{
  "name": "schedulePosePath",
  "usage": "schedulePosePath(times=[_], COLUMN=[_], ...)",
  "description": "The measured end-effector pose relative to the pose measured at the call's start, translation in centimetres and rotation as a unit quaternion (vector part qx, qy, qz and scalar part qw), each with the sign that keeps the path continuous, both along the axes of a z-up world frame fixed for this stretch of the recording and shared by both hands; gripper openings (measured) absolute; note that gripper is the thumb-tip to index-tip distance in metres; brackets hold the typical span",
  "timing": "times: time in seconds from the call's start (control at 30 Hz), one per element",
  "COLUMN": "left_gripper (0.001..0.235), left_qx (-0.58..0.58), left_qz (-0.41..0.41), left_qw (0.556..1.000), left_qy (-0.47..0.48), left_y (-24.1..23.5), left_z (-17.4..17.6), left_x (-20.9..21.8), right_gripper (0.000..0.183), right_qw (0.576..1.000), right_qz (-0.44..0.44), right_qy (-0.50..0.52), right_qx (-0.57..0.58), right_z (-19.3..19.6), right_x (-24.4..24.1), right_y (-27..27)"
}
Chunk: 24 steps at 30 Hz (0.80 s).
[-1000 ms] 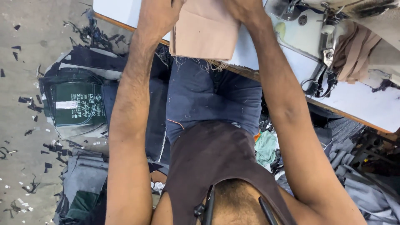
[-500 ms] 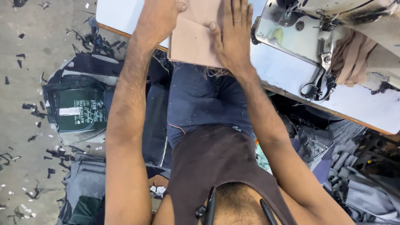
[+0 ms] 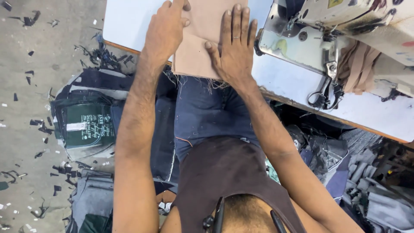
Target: The person holds a piece of tan leather, folds and smooths it over their lap, then uses large shears to cut it into narrow strips. The cut strips accumulate on their lap as they continue cutting along the edge of the leather piece.
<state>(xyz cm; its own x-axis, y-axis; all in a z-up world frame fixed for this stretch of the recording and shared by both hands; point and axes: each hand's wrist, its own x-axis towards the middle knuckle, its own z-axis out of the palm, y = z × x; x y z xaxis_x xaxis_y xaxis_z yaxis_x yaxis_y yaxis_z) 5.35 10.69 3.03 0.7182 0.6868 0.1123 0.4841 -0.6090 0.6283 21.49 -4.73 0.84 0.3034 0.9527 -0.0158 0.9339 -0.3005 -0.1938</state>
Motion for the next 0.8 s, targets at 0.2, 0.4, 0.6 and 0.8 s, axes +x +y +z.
schedulePosePath(times=[0.2,0.4,0.6,0.8], left_gripper=[0.036,0.041,0.026,0.021], left_qx=[-0.015,0.052,0.085,0.065], left_qz=[0.056,0.114,0.076,0.087], left_qw=[0.998,0.99,0.982,0.981], left_qy=[-0.024,-0.068,-0.151,-0.162], left_y=[-0.2,2.2,3.5,-0.1], left_z=[0.1,-2.7,-2.6,-3.3], left_x=[0.3,3.6,5.2,4.0], right_gripper=[0.088,0.079,0.069,0.059], right_qw=[1.0,0.998,0.992,0.988], right_qz=[-0.001,0.004,0.011,0.064], right_qy=[0.009,0.024,0.051,0.069], right_qx=[0.013,0.06,0.117,0.123], right_z=[0.5,-0.4,0.1,1.0], right_x=[-0.1,0.0,0.2,2.9], right_y=[-0.1,-0.3,-0.7,-2.3])
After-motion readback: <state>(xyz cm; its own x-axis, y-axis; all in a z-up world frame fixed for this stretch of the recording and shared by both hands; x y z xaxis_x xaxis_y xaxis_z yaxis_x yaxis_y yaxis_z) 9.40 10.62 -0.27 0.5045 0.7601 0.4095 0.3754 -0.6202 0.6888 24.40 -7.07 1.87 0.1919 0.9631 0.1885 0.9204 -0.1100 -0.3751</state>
